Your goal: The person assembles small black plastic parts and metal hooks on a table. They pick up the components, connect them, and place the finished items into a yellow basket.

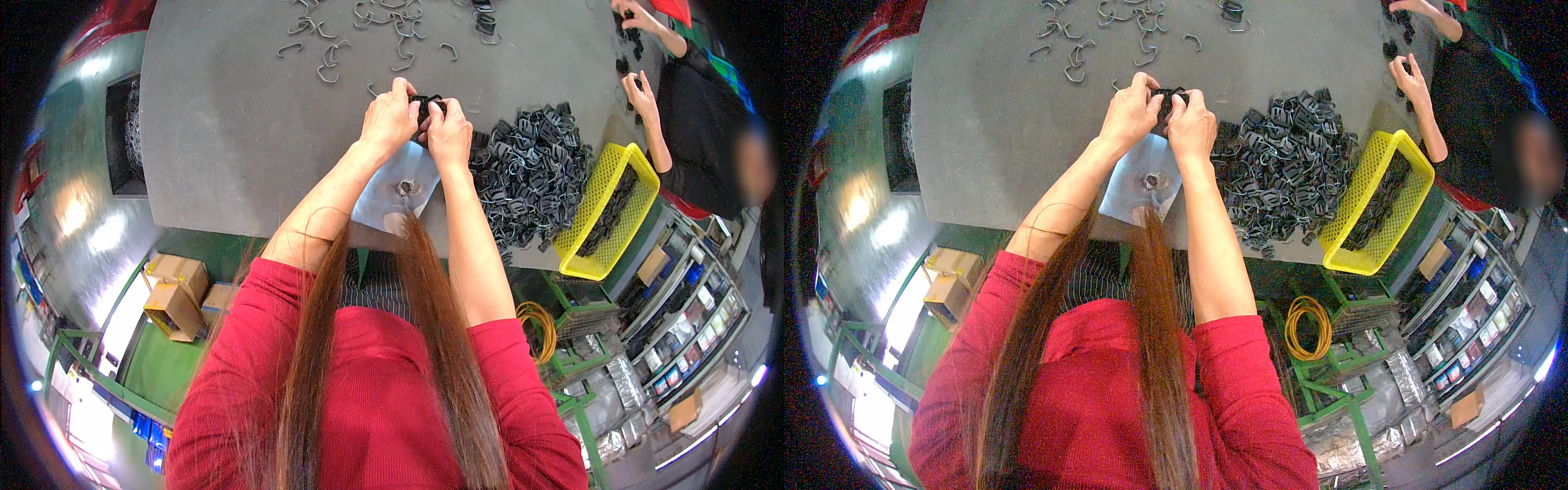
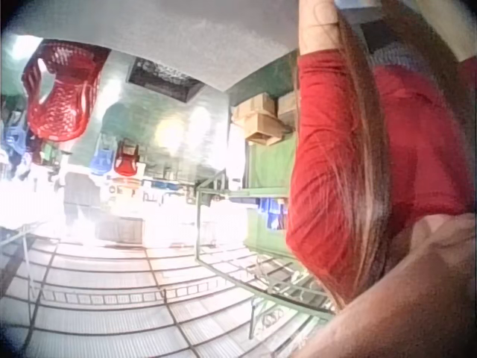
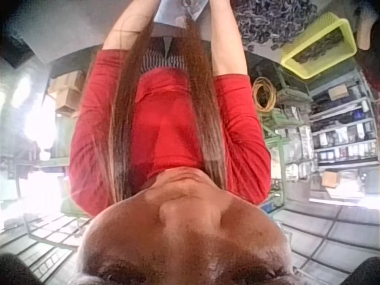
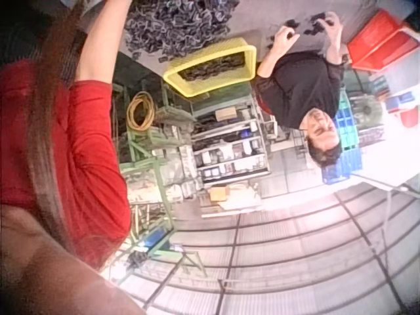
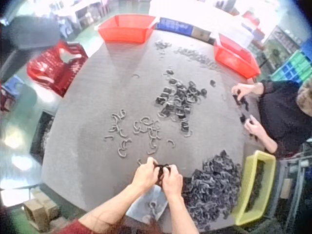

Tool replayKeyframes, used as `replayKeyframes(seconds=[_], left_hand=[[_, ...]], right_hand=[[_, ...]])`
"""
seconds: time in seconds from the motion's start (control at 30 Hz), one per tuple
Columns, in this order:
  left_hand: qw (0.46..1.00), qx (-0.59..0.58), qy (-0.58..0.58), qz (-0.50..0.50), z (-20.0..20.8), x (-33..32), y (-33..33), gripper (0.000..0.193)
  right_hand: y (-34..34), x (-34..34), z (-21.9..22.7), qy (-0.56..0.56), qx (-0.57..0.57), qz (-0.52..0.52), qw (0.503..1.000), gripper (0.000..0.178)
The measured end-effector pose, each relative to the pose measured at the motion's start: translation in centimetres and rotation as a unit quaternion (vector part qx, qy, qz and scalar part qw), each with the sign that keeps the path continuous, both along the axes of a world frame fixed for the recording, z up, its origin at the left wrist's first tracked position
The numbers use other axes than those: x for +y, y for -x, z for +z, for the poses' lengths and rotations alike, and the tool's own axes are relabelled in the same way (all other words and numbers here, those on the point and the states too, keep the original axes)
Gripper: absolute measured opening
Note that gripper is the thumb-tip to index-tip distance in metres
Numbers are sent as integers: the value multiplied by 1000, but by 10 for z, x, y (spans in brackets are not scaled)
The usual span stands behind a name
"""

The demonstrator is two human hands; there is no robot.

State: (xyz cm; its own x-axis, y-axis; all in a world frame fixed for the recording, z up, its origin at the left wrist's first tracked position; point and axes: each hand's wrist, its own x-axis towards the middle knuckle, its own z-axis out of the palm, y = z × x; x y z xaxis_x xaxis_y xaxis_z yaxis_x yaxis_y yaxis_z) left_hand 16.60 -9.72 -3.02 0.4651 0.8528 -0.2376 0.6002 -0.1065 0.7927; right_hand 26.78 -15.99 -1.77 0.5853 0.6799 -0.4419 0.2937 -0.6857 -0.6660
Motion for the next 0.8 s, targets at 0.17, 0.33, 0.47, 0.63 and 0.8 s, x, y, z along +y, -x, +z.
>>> replayKeyframes(seconds=[0.17,0.33,0.47,0.63,0.8], left_hand=[[1000,-7,1,-14,4,1,4,22],[999,-33,-22,-33,-3,2,10,22],[998,-53,-34,-31,-7,0,11,22],[998,-48,-33,-21,-7,-3,9,21],[998,-58,24,-2,-6,-1,10,21]], right_hand=[[11,3,7,36,-220,79,972,24],[14,10,15,81,-258,128,954,21],[19,14,15,81,-264,129,952,21],[24,11,9,87,-256,118,955,20],[12,-5,25,2,-103,-10,995,20]])
